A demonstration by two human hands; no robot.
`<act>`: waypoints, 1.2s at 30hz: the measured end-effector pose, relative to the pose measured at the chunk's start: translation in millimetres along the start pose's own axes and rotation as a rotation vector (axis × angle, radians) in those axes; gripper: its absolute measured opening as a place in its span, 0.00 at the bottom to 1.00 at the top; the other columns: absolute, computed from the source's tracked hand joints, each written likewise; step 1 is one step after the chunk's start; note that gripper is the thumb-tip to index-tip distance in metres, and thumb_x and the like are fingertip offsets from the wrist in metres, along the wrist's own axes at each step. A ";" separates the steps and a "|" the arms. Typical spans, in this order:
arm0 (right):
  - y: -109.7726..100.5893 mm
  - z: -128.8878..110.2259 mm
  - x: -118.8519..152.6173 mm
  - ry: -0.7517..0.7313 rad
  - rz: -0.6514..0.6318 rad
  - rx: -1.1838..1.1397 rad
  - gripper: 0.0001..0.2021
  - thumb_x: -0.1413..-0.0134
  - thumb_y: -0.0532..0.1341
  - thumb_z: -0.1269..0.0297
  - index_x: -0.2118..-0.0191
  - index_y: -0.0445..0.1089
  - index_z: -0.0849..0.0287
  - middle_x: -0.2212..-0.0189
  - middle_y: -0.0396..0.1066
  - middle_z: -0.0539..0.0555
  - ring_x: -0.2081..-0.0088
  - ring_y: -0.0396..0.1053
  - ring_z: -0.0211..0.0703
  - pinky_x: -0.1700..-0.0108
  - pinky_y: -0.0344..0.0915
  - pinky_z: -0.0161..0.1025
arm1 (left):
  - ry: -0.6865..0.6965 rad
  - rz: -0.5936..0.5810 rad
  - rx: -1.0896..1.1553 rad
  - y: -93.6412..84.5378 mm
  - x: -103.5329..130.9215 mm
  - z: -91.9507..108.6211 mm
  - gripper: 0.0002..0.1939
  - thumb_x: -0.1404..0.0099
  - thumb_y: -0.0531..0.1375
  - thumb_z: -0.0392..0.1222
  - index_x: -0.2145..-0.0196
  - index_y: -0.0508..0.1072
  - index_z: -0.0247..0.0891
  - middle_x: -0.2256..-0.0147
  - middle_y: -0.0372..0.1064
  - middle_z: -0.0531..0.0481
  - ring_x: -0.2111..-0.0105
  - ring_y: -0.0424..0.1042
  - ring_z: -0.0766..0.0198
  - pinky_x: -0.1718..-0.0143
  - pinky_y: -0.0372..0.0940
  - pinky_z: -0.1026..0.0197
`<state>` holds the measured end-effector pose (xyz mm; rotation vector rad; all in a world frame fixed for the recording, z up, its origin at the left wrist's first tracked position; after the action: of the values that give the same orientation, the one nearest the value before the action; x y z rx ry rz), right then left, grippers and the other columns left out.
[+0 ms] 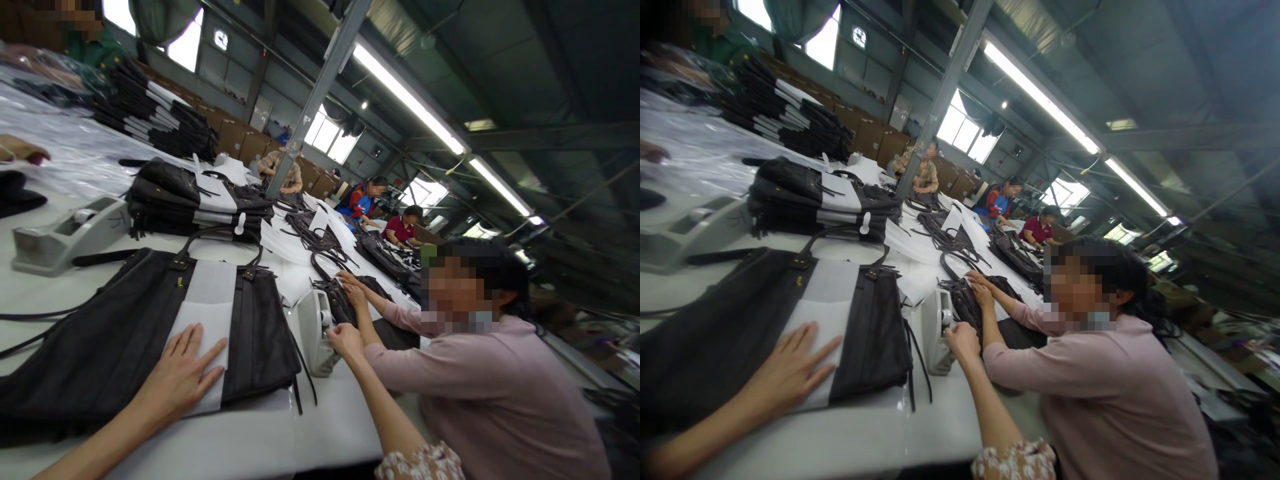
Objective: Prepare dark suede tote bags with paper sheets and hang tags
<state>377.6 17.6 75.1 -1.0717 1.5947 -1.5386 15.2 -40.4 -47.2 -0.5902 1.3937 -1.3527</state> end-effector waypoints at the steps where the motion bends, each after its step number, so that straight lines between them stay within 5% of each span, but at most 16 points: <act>1: 0.0 -5.7 1.3 0.019 0.006 0.027 0.13 0.51 0.58 0.58 0.68 0.75 0.60 0.64 0.75 0.64 0.59 0.73 0.57 0.61 0.66 0.43 | 0.000 0.002 0.000 0.7 -0.1 -0.3 0.25 0.35 0.51 0.57 0.42 0.64 0.53 0.43 0.59 0.36 0.40 0.53 0.39 0.43 0.50 0.43; 6: -3.4 -23.5 3.9 0.060 0.007 0.146 0.15 0.53 0.61 0.60 0.61 0.74 0.64 0.59 0.73 0.70 0.54 0.71 0.62 0.57 0.67 0.49 | -0.003 0.007 0.005 1.1 0.4 -0.2 0.25 0.35 0.52 0.57 0.42 0.64 0.53 0.43 0.60 0.36 0.41 0.54 0.39 0.44 0.50 0.43; 14: -7.0 -18.7 1.5 0.025 -0.086 0.213 0.17 0.53 0.62 0.58 0.59 0.73 0.63 0.57 0.73 0.68 0.53 0.71 0.60 0.56 0.68 0.48 | -0.018 0.006 0.053 -1.9 -1.1 1.2 0.25 0.36 0.53 0.56 0.43 0.65 0.52 0.42 0.60 0.37 0.40 0.52 0.40 0.43 0.48 0.42; 25: 2.0 -33.6 -5.1 -0.003 -0.062 0.187 0.15 0.56 0.60 0.74 0.58 0.73 0.68 0.57 0.72 0.72 0.54 0.72 0.60 0.57 0.67 0.47 | -0.022 -0.003 0.050 -6.0 -1.1 2.1 0.25 0.35 0.52 0.55 0.42 0.64 0.53 0.42 0.58 0.37 0.40 0.52 0.39 0.43 0.49 0.42; 31: 3.8 -12.4 -14.9 -0.063 -0.073 -0.012 0.06 0.55 0.58 0.71 0.74 0.73 0.64 0.72 0.74 0.62 0.63 0.73 0.51 0.64 0.63 0.38 | -0.019 0.001 0.061 -4.5 -0.8 1.3 0.25 0.35 0.53 0.55 0.42 0.63 0.52 0.42 0.57 0.36 0.39 0.51 0.39 0.43 0.49 0.42; 36: 7.6 3.3 -17.8 -0.087 -0.108 -0.306 0.09 0.56 0.57 0.69 0.82 0.68 0.63 0.86 0.63 0.49 0.78 0.64 0.37 0.75 0.54 0.31 | -0.025 0.000 0.066 -6.6 -0.8 2.2 0.25 0.36 0.54 0.54 0.42 0.64 0.52 0.41 0.57 0.37 0.39 0.51 0.39 0.42 0.48 0.42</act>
<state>387.6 31.9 65.9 -1.3905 1.7740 -1.3212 15.3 -42.2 -40.5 -0.5618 1.3240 -1.3812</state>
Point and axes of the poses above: each hand's wrist, its own x-axis away from the middle knuckle, its own y-axis out of the palm, z = x × y, the point moved 1 cm from there along -x, towards the middle knuckle
